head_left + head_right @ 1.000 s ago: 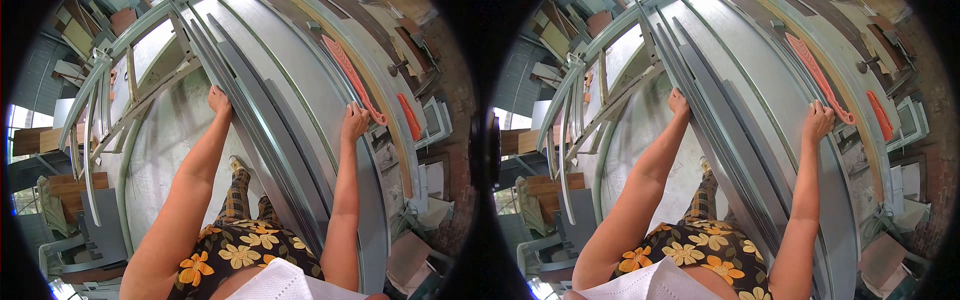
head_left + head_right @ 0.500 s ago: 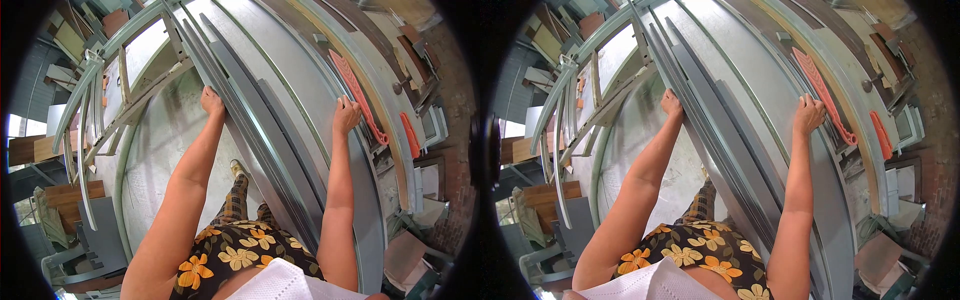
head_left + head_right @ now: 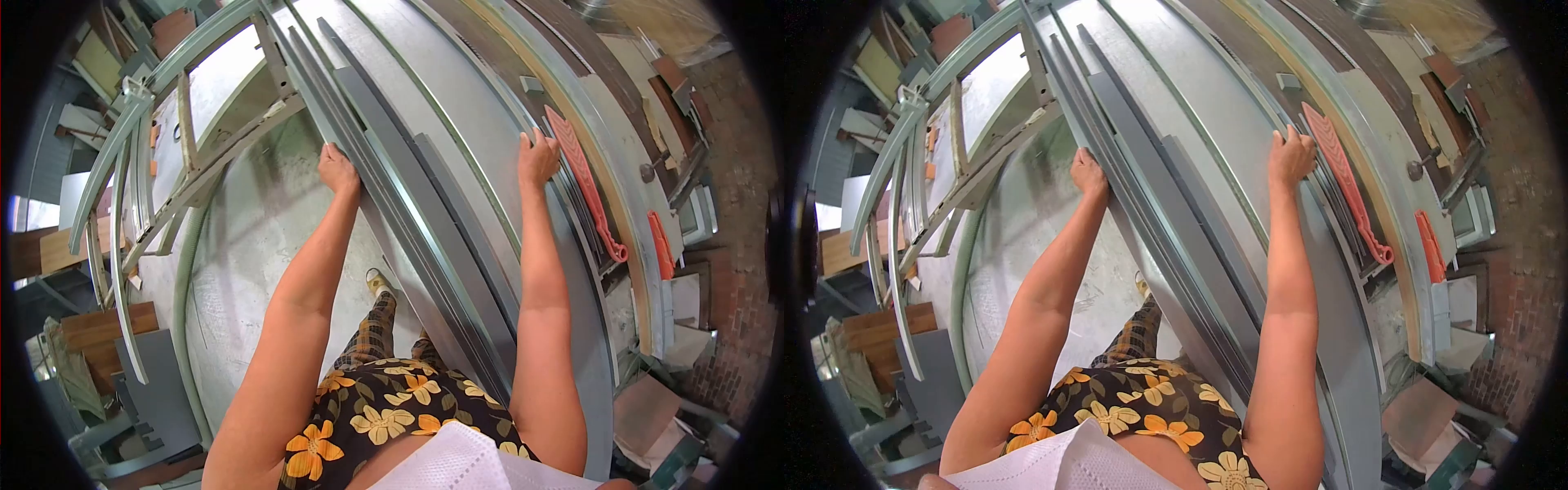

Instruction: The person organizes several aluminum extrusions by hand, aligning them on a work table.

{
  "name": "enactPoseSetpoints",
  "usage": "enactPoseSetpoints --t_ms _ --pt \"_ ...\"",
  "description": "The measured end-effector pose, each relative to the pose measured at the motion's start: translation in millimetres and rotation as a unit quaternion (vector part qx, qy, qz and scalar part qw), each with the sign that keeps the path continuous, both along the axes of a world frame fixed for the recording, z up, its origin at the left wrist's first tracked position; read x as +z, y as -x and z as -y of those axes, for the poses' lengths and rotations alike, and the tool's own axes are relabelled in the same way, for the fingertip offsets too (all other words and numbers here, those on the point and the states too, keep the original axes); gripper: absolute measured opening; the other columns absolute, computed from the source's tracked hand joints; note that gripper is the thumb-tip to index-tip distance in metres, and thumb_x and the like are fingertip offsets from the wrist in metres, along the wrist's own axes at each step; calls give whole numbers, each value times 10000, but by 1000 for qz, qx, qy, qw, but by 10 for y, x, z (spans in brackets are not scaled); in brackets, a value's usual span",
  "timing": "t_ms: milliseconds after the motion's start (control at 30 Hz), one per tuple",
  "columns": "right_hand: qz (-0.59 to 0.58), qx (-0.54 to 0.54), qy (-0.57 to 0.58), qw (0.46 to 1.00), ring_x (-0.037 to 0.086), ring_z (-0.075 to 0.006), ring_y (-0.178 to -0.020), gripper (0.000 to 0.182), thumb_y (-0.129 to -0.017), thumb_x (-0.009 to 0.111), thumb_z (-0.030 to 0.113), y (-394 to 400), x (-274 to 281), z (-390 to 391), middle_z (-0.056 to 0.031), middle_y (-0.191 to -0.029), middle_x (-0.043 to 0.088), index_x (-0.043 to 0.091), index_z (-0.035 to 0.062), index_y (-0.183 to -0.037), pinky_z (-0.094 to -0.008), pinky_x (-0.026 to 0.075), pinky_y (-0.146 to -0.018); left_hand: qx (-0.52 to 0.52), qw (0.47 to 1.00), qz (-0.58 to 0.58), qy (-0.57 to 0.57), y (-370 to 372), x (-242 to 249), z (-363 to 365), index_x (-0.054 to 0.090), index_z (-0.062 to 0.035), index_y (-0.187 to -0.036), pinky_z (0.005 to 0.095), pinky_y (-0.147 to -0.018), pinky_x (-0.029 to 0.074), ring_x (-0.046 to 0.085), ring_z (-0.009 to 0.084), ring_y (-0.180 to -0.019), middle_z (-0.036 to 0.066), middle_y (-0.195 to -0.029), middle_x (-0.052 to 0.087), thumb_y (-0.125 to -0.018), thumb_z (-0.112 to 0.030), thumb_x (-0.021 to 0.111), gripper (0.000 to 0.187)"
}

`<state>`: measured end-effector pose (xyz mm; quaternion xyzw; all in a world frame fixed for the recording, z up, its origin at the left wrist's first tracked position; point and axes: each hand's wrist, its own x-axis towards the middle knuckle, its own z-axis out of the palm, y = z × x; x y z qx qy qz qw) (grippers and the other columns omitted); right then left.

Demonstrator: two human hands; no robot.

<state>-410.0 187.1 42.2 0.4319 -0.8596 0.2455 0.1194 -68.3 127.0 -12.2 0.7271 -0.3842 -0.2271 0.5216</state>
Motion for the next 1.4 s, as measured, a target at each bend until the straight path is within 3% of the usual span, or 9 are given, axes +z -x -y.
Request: enactPoseSetpoints --t_ms 233,467,600,800,900,933,1067,1400 --pt "-79 91 32 992 529 -263 -946 396 -724 693 277 203 200 -714 -81 -957 558 603 115 -1074 -398 438 -783 -1 1000 -6 5 0 9 11 592 0 -949 358 -642 441 585 278 -683 164 -785 622 -904 -275 434 320" --pt "18 87 38 995 524 -251 -865 278 -765 656 161 550 33 -1509 -73 -884 532 647 104 -1038 -375 427 -760 14 1000 0 -27 47 99 -21 588 3 -1031 361 -697 449 601 310 -750 175 -847 634 -909 -273 426 343" --pt "55 83 57 993 526 -257 -847 271 -771 650 149 511 15 -1323 -80 -868 531 649 114 -1040 -373 426 -762 21 999 18 -17 22 -4 1 582 -1 -1066 364 -728 452 608 328 -803 182 -895 637 -913 -273 421 350" --pt "23 92 69 993 536 -264 -851 273 -750 659 148 390 -44 -779 -89 -868 548 655 113 -1021 -377 432 -771 1 999 -23 -38 70 219 -134 579 -11 -1049 375 -653 440 574 311 -685 176 -805 619 -920 -281 415 342" --pt "2 97 74 993 538 -263 -850 260 -746 661 154 333 -64 -510 -89 -868 555 661 116 -1003 -373 430 -777 22 1000 -16 7 80 175 -123 581 -18 -1037 380 -618 427 546 300 -634 171 -760 603 -922 -277 411 330" --pt "4 99 75 992 539 -262 -850 259 -744 662 156 303 -61 -424 -88 -865 557 661 116 -1000 -372 429 -779 6 999 -37 -31 69 242 -144 576 -4 -1052 376 -657 439 570 313 -687 181 -807 615 -922 -273 414 340" --pt "9 103 87 991 542 -263 -854 259 -736 669 162 250 -130 -82 -87 -851 565 663 115 -990 -374 427 -782 18 1000 -25 4 57 114 -125 557 23 -1096 377 -752 445 591 342 -831 211 -925 616 -919 -268 421 367" --pt "-74 114 114 984 545 -259 -831 254 -701 687 162 -30 -118 759 -76 -843 574 672 134 -953 -369 434 -752 6 998 -38 -58 35 214 -91 552 -3 -1128 410 -718 437 573 371 -787 235 -866 600 -920 -278 406 375"
